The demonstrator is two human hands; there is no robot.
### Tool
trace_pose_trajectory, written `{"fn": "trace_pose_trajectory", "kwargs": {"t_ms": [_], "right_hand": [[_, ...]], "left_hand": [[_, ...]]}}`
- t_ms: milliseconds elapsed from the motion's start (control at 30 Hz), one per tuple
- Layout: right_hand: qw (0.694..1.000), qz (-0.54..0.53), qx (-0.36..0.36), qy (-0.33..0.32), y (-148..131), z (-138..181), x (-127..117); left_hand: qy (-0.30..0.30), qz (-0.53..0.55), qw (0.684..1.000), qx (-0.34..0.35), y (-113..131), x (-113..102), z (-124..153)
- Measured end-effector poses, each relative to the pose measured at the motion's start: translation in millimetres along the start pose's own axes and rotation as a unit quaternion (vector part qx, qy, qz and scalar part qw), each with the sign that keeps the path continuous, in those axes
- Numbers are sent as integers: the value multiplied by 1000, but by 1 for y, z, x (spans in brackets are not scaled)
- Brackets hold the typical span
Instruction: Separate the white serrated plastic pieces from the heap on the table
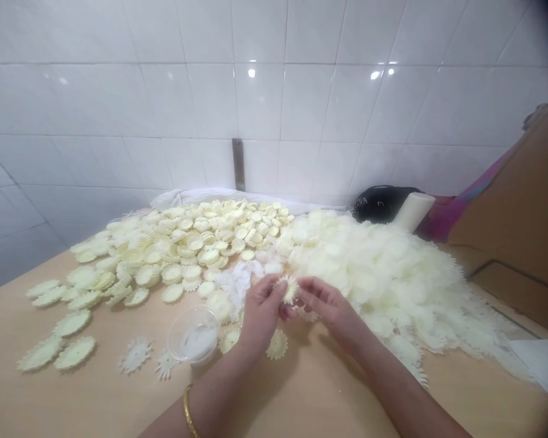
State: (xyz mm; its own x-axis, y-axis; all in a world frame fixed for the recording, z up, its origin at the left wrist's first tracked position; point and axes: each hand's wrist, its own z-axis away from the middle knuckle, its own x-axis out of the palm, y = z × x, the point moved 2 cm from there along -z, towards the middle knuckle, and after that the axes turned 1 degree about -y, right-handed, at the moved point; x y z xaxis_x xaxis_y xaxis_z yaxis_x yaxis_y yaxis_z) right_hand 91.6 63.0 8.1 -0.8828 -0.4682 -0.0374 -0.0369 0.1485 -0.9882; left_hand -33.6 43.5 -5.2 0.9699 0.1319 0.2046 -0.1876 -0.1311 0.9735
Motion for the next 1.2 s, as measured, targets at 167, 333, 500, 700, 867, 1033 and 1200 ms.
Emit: {"fn": "trace_pose_trajectory", "kwargs": {"t_ms": [167, 333, 500, 700, 867, 1033, 1200], "right_hand": [[999, -30, -16, -34, 1, 1, 9], [955, 250, -83, 139, 10, 2, 7], [881, 404, -179, 171, 13, 3, 10], [767, 529, -300, 205, 6, 6, 10], [759, 567, -284, 146, 7, 7, 18], [880, 393, -215, 159, 3, 8, 9], [915, 305, -163, 206, 3, 4, -4]], "left_hand": [[-9, -29, 1000, -3, -4, 4, 4], [-23, -53, 998, 29, -8, 11, 6], [-11, -24, 1000, 11, -8, 10, 3], [-15, 107, 991, -76, -4, 12, 2], [-26, 231, 964, -127, -7, 14, 0], [-8, 213, 961, -174, -12, 8, -4], [-34, 136, 974, -179, -11, 7, 0]]}}
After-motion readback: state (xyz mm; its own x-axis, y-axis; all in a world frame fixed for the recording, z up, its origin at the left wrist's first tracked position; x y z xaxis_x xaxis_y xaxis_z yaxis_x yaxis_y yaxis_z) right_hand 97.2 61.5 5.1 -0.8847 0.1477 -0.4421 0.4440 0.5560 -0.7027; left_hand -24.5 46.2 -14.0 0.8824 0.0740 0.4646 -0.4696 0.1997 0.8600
